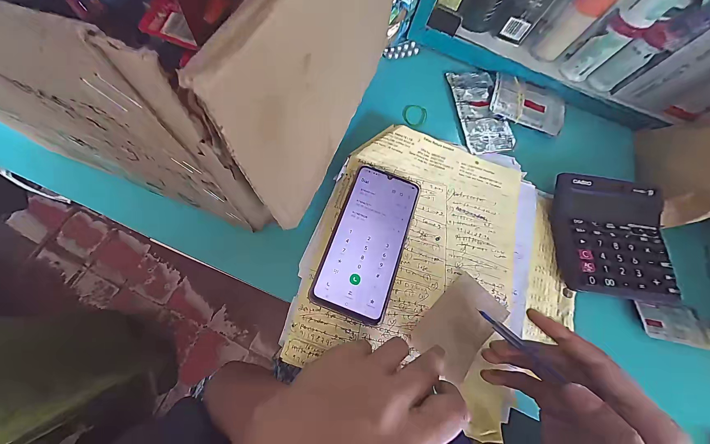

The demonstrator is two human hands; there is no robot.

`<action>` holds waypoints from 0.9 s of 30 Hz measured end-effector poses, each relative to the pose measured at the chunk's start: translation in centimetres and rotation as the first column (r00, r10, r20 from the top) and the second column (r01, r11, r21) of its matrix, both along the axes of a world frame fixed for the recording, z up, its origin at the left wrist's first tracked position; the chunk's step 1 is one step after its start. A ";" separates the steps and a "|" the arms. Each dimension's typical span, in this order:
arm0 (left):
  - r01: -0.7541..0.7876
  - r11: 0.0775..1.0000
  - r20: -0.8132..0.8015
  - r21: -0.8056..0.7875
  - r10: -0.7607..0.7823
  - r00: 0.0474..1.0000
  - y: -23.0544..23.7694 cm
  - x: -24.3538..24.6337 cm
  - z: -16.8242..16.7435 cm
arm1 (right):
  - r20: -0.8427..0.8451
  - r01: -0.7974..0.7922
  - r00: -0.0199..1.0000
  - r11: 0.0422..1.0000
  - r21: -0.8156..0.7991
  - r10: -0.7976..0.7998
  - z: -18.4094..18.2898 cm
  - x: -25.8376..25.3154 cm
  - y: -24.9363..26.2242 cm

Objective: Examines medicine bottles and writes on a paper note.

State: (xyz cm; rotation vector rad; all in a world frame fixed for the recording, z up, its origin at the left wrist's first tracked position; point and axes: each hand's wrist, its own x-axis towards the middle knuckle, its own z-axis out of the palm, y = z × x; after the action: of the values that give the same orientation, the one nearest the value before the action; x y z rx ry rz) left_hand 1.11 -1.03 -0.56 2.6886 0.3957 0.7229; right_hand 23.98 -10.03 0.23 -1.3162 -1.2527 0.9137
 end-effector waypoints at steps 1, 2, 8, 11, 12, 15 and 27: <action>-0.012 1.000 -0.042 0.023 0.013 0.999 0.0 0.3 -0.1 | -0.013 0.016 1.000 1.000 -0.006 -0.016 -0.3 -0.1 0.1; -0.027 0.999 -0.086 0.037 0.030 0.996 0.0 0.5 -0.1 | -0.006 0.026 1.000 1.000 0.004 -0.026 -0.6 -0.2 0.2; -0.102 0.986 -0.198 0.132 0.127 0.972 0.1 1.2 0.3 | 0.117 0.134 0.983 0.987 0.089 -0.144 -2.0 -1.2 0.8; -0.113 0.979 -0.204 0.171 0.147 0.968 0.1 1.5 0.2 | 0.216 0.103 0.970 0.993 0.055 -0.112 -1.5 -1.3 0.8; -0.107 0.977 -0.211 0.185 0.146 0.967 0.0 1.5 0.2 | 0.235 0.098 0.966 0.994 0.039 -0.104 -1.3 -1.4 0.7; -0.129 0.972 -0.205 0.198 0.170 0.964 -0.1 1.5 -0.1 | 0.237 0.104 0.966 0.994 0.024 -0.106 -1.3 -1.7 0.4; -0.187 0.955 -0.218 0.228 0.238 0.947 -0.4 2.1 -0.2 | 0.232 0.154 0.962 0.987 -0.039 -0.141 -1.8 -2.5 0.0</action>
State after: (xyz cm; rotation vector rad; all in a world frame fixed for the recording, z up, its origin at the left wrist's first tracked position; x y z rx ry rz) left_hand 3.25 -1.40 -0.74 2.9737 0.7211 0.5131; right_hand 21.47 -10.02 -1.57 -1.5733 -1.2902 0.7113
